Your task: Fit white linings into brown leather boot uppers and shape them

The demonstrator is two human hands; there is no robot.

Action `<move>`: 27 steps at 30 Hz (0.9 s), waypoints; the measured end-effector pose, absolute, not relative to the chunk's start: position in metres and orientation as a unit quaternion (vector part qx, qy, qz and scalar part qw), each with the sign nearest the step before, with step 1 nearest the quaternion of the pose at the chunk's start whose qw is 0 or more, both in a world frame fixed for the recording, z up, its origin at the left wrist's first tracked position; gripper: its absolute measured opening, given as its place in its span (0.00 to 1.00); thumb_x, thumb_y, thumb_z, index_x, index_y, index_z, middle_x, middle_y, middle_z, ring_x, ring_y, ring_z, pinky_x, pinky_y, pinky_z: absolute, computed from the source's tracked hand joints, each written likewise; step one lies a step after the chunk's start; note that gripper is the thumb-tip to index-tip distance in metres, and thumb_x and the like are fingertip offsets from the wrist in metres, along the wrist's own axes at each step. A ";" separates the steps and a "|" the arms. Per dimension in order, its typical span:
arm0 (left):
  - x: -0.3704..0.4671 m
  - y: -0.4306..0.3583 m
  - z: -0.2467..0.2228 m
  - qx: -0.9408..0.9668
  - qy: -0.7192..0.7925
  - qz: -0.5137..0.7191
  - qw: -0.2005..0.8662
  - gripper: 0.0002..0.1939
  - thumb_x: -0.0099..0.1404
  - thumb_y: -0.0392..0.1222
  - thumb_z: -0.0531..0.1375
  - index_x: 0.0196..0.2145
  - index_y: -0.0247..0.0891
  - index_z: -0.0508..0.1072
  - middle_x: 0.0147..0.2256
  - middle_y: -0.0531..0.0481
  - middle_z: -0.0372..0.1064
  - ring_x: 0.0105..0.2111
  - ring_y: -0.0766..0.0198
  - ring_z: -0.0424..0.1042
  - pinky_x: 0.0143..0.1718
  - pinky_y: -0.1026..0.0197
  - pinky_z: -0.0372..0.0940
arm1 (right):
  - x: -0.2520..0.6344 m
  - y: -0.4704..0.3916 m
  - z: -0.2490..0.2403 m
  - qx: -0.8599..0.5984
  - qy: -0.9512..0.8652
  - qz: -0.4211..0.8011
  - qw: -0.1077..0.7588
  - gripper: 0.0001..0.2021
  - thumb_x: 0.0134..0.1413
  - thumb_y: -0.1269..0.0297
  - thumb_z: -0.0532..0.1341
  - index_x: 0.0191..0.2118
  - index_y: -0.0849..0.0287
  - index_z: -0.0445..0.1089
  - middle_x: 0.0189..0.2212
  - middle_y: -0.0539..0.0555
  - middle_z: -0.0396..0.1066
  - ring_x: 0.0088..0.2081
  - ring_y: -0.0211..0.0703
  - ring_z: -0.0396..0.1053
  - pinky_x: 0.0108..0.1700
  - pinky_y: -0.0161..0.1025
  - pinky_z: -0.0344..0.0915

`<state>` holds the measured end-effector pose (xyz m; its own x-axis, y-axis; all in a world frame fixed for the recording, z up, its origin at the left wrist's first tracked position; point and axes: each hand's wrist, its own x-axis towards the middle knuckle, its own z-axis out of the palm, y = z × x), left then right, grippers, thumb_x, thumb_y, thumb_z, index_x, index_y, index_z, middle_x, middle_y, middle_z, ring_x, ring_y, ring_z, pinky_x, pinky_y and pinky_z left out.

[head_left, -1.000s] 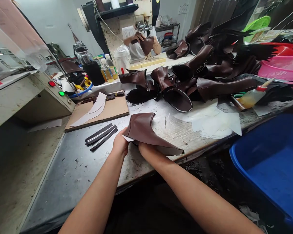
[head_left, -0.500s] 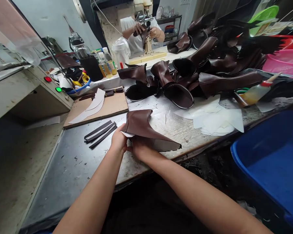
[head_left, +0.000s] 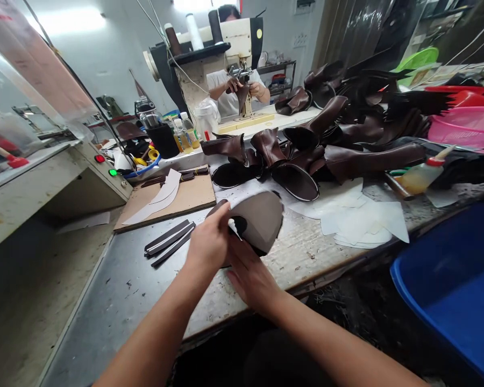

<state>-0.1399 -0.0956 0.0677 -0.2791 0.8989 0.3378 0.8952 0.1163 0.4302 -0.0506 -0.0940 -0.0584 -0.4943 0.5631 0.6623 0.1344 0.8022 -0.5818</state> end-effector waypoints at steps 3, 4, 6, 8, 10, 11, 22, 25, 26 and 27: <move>-0.155 -0.122 0.059 0.477 0.730 0.488 0.046 0.19 0.63 0.52 0.54 0.42 0.38 0.76 0.37 0.48 0.77 0.42 0.52 0.72 0.46 0.55 0.66 | -0.021 -0.114 -0.071 -0.261 -0.768 0.310 0.496 0.17 0.61 0.64 0.51 0.54 0.56 0.64 0.56 0.61 0.64 0.57 0.51 0.61 0.58 0.51 0.61; -0.155 -0.131 0.052 0.434 0.710 0.551 0.070 0.20 0.63 0.55 0.54 0.41 0.37 0.76 0.38 0.47 0.77 0.44 0.52 0.72 0.46 0.56 0.66 | -0.019 -0.115 -0.074 -0.306 -0.726 0.364 0.496 0.16 0.60 0.60 0.52 0.52 0.56 0.66 0.51 0.62 0.67 0.52 0.52 0.66 0.53 0.50 0.66; -0.148 -0.146 0.034 0.353 0.670 0.641 0.123 0.23 0.62 0.57 0.54 0.44 0.38 0.74 0.43 0.46 0.75 0.47 0.53 0.71 0.49 0.56 0.65 | -0.026 -0.109 -0.074 -0.376 -0.654 0.461 0.467 0.20 0.57 0.53 0.55 0.50 0.58 0.66 0.44 0.61 0.71 0.41 0.51 0.72 0.43 0.47 0.71; -0.139 -0.158 0.016 0.297 0.650 0.682 0.157 0.24 0.63 0.58 0.53 0.48 0.40 0.72 0.47 0.46 0.73 0.50 0.53 0.69 0.51 0.55 0.65 | -0.043 -0.090 -0.069 -0.385 -0.636 0.507 0.437 0.23 0.55 0.50 0.55 0.51 0.59 0.66 0.42 0.59 0.73 0.38 0.50 0.73 0.38 0.44 0.71; -0.137 -0.168 0.001 0.268 0.647 0.697 0.156 0.24 0.63 0.57 0.53 0.51 0.41 0.68 0.49 0.47 0.72 0.53 0.54 0.67 0.52 0.55 0.65 | -0.061 -0.067 -0.061 -0.374 -0.650 0.510 0.422 0.18 0.55 0.54 0.55 0.48 0.56 0.69 0.39 0.55 0.75 0.40 0.49 0.73 0.40 0.41 0.69; -0.141 -0.175 -0.005 0.256 0.647 0.702 0.154 0.24 0.63 0.56 0.54 0.52 0.42 0.67 0.49 0.47 0.72 0.54 0.55 0.66 0.52 0.55 0.65 | -0.068 -0.056 -0.057 -0.374 -0.655 0.512 0.410 0.15 0.56 0.56 0.54 0.43 0.56 0.72 0.34 0.54 0.76 0.37 0.49 0.73 0.38 0.40 0.69; -0.142 -0.230 -0.004 0.402 0.797 0.361 0.269 0.18 0.58 0.55 0.56 0.26 0.38 0.75 0.26 0.44 0.74 0.28 0.56 0.74 0.31 0.56 0.69 | -0.083 -0.050 -0.066 -0.395 -0.681 0.507 0.352 0.08 0.52 0.66 0.55 0.29 0.59 0.71 0.24 0.51 0.74 0.27 0.41 0.68 0.31 0.37 0.62; -0.142 -0.188 -0.004 0.457 0.825 0.331 0.039 0.15 0.58 0.39 0.56 0.43 0.38 0.74 0.46 0.40 0.73 0.48 0.50 0.70 0.51 0.51 0.62 | -0.083 -0.051 -0.071 -0.391 -0.678 0.515 0.349 0.10 0.50 0.65 0.53 0.29 0.59 0.72 0.24 0.52 0.74 0.28 0.43 0.69 0.30 0.36 0.62; -0.145 -0.173 -0.005 0.448 0.845 0.290 0.031 0.18 0.58 0.38 0.56 0.47 0.36 0.72 0.49 0.37 0.71 0.50 0.47 0.69 0.52 0.49 0.61 | -0.082 -0.052 -0.072 -0.390 -0.678 0.516 0.348 0.11 0.50 0.64 0.53 0.29 0.59 0.72 0.23 0.52 0.74 0.28 0.43 0.69 0.30 0.36 0.62; -0.149 -0.159 -0.007 0.433 0.866 0.248 0.046 0.19 0.58 0.39 0.56 0.48 0.34 0.71 0.49 0.35 0.70 0.49 0.44 0.69 0.51 0.47 0.61 | -0.081 -0.052 -0.073 -0.389 -0.678 0.518 0.348 0.11 0.49 0.64 0.52 0.30 0.59 0.72 0.23 0.52 0.74 0.27 0.44 0.69 0.29 0.36 0.61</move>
<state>-0.1488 -0.1594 -0.0066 -0.6211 0.7720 0.1351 0.7265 0.5024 0.4688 -0.0813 -0.0516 -0.0732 -0.4550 0.8879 0.0679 0.1673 0.1601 -0.9728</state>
